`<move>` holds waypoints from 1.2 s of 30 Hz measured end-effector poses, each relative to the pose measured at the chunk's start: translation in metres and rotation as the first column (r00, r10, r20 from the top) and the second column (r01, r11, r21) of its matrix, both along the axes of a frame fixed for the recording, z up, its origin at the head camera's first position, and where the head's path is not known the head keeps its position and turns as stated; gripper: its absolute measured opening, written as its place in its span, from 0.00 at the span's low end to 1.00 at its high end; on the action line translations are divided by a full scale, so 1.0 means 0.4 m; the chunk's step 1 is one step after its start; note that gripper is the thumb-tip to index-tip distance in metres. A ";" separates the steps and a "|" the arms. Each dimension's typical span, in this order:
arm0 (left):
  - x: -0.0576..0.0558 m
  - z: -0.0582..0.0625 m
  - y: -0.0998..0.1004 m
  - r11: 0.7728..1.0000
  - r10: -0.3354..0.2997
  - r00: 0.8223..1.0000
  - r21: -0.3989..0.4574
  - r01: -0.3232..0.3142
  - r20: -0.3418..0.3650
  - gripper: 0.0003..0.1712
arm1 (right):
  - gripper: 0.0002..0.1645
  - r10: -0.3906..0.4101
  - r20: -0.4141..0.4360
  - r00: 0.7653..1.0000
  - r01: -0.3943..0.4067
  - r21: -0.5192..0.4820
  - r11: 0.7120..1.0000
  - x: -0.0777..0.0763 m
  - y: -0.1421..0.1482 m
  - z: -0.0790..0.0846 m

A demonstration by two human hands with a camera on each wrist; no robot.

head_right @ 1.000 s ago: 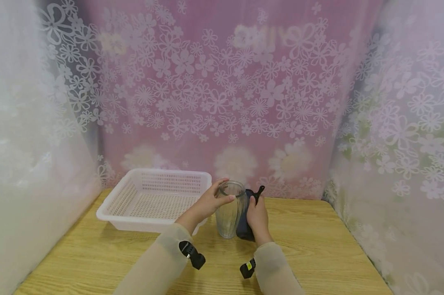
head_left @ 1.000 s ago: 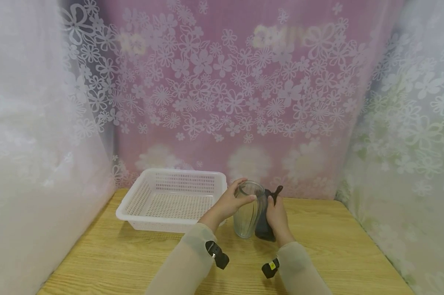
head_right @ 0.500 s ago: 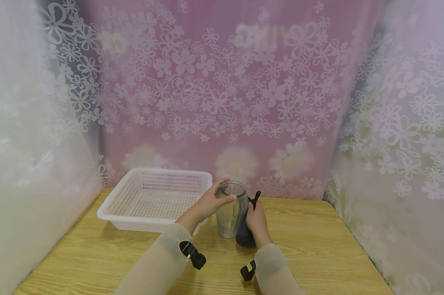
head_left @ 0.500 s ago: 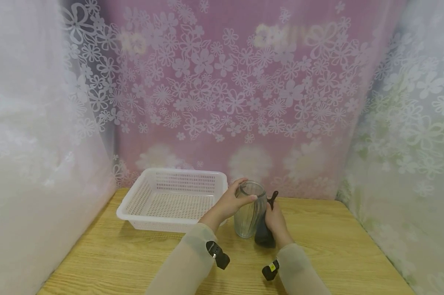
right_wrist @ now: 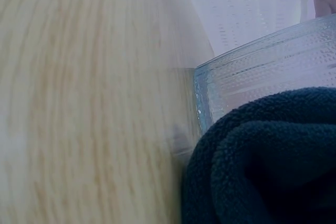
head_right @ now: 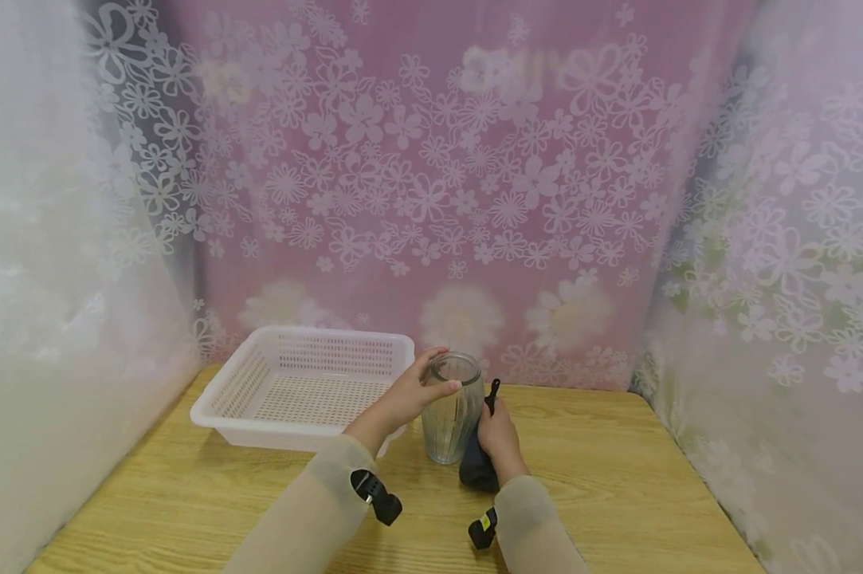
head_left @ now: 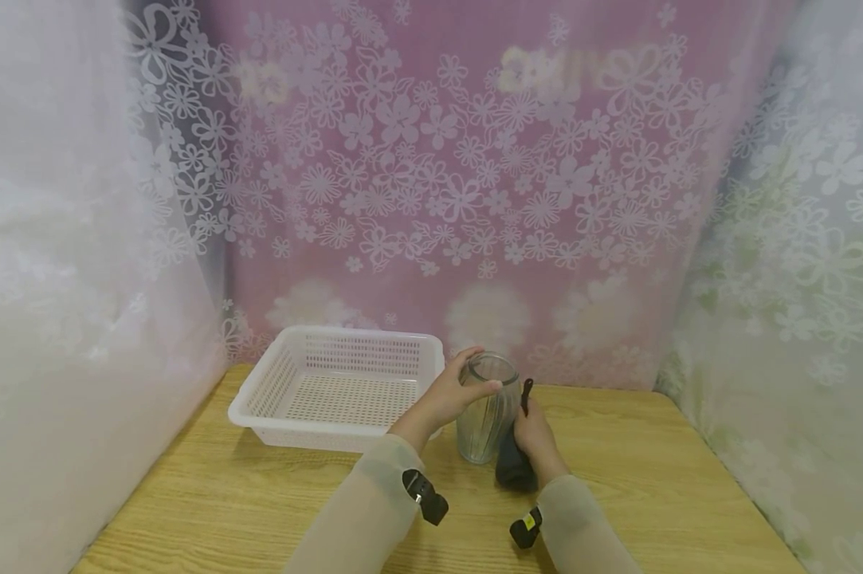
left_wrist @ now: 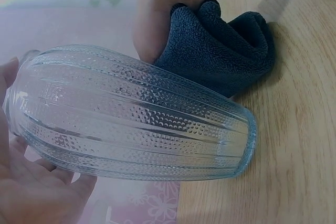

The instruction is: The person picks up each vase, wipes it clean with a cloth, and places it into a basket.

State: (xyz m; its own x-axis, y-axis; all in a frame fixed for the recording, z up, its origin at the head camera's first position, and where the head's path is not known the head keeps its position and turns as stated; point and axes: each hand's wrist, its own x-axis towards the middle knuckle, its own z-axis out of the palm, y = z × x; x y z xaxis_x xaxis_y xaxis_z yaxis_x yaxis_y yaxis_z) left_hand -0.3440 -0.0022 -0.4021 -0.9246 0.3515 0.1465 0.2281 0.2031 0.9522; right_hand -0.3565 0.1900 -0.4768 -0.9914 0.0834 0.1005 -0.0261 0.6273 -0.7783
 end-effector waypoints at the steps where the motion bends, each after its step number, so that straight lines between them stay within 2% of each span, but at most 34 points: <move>1: 0.001 0.000 0.000 1.000 -0.001 1.000 -0.001 0.001 0.000 0.39 | 0.25 0.000 0.004 1.000 0.000 0.008 1.000 0.000 0.000 -0.001; 13: 0.002 -0.001 0.000 1.000 -0.003 1.000 0.008 0.003 -0.004 0.39 | 0.25 0.013 0.049 0.999 -0.017 0.081 0.997 -0.005 0.002 -0.004; 19: 0.003 0.000 -0.001 1.000 -0.001 1.000 0.000 0.001 -0.009 0.38 | 0.30 0.027 0.074 0.997 -0.034 0.107 0.994 0.000 0.002 0.005; 26: 0.052 0.055 -0.012 1.000 -0.019 1.000 0.006 0.019 0.015 0.39 | 0.31 0.040 0.108 0.993 -0.051 0.099 0.994 0.001 0.009 0.010; 32: 0.057 0.061 -0.013 1.000 -0.021 1.000 -0.010 0.021 0.017 0.40 | 0.29 0.047 0.127 0.991 -0.057 0.078 0.995 -0.002 0.021 0.012; 36: 0.056 0.059 -0.012 1.000 -0.016 1.000 -0.008 0.016 0.018 0.40 | 0.28 0.048 0.091 0.995 -0.055 0.079 0.995 0.001 0.027 0.020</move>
